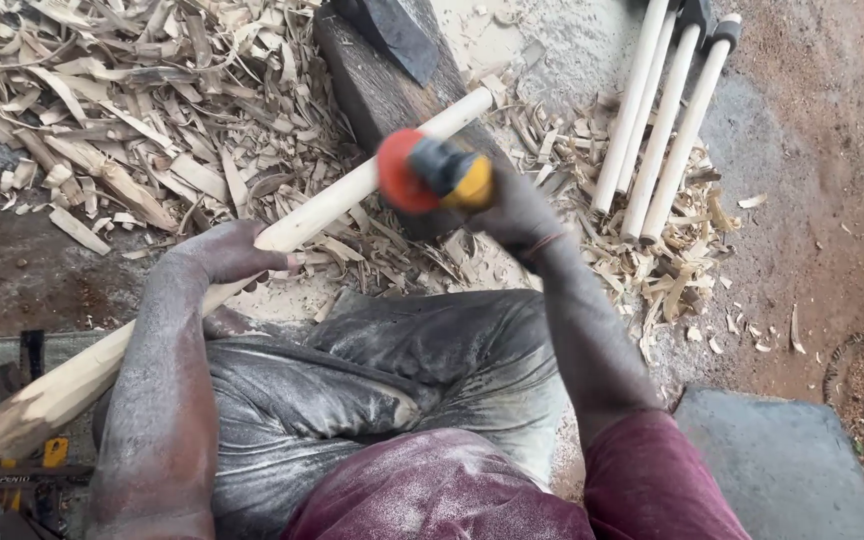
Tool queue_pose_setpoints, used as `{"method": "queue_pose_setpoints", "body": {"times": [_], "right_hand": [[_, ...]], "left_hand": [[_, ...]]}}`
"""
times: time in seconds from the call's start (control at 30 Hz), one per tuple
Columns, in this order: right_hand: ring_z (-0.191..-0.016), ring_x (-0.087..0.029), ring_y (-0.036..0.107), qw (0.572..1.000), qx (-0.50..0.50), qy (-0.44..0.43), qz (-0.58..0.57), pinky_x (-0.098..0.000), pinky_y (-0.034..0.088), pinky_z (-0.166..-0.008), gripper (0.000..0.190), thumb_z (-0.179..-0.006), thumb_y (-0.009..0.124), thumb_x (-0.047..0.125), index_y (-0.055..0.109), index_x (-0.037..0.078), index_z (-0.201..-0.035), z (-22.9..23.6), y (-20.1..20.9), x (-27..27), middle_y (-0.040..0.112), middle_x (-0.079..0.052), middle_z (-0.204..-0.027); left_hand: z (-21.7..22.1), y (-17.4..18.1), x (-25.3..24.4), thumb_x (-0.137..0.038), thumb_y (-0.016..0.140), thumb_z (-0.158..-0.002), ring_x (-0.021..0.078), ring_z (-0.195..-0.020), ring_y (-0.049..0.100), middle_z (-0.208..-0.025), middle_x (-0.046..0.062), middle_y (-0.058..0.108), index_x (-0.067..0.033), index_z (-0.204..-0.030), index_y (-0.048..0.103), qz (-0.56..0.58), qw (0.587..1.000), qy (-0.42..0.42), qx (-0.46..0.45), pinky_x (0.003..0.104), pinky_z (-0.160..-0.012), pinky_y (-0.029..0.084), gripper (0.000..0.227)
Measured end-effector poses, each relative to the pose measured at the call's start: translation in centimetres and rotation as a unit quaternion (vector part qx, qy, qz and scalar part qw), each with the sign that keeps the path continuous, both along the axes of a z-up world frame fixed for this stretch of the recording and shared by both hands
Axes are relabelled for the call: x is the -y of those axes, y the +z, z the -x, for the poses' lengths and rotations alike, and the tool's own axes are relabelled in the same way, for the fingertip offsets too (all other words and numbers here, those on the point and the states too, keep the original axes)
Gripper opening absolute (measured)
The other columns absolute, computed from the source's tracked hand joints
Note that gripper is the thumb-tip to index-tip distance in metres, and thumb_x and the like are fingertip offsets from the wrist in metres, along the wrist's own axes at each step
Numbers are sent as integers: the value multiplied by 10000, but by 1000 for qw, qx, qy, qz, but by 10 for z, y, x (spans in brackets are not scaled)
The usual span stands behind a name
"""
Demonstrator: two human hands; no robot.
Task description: Use an angle grinder with a sanding disc to shape and smooth a wooden tool handle.
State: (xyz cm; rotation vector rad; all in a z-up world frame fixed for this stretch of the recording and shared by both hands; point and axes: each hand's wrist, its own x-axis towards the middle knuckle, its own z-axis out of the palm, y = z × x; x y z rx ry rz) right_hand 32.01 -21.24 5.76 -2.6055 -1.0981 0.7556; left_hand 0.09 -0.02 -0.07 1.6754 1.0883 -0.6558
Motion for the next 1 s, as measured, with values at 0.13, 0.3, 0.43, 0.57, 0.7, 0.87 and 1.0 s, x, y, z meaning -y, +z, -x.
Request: {"method": "queue_pose_setpoints", "body": {"times": [0.13,0.3,0.43,0.57,0.7,0.87,1.0], "right_hand": [[-1065,-257,727,995,-63,56,-45,-378,544,-984,765,-598,857,78,588,67,-1315,42,23,3,764,-128,-1117],[-1056,-223,730,997,-69,-7,-20,-365,590,-958,760,-611,880,98,599,71,-1317,-9,8,17,756,-114,-1141],[-1013,-237,737,993,-96,-65,-12,-376,601,-913,713,-626,871,100,622,65,-1294,-53,9,29,753,-109,-1134],[-1015,-254,734,995,-74,-64,17,-375,596,-944,666,-664,845,103,618,65,-1289,-19,20,28,745,-122,-1130],[-1067,-226,720,995,-101,23,-13,-349,547,-1012,706,-629,858,96,614,81,-1292,37,18,19,747,-101,-1145],[-1083,-267,704,998,-36,52,-21,-368,545,-997,742,-620,896,108,607,74,-1303,11,20,12,740,-130,-1129],[-1026,-256,732,993,-74,-85,18,-372,595,-941,693,-644,876,121,620,68,-1285,-60,14,25,746,-120,-1126]], "left_hand": [[-6,31,31,-440,748,-911,252,-911,750,-1049,149,762,-77,-1358,590,-92,992,-81,-8,436,-822,627,598],[-1,6,65,-378,658,-997,291,-960,701,-1070,186,695,4,-1278,550,-391,903,-178,-19,443,-844,594,486],[1,-9,80,-338,657,-974,251,-965,683,-1066,156,681,-12,-1219,573,-520,827,-211,-17,403,-867,573,416],[-2,-1,77,-231,619,-1014,227,-888,671,-1001,122,672,-56,-1177,570,-490,841,-222,-47,389,-818,586,244],[-5,35,67,-200,607,-1040,253,-800,706,-960,151,686,-30,-1254,528,-358,909,-201,-69,421,-721,642,284],[-1,-6,67,-207,653,-986,269,-826,717,-973,168,711,-16,-1231,542,-428,881,-196,-42,429,-762,602,329],[2,-8,79,-256,637,-1004,267,-894,709,-1021,170,709,-23,-1151,590,-547,807,-221,-17,396,-808,579,279]]}}
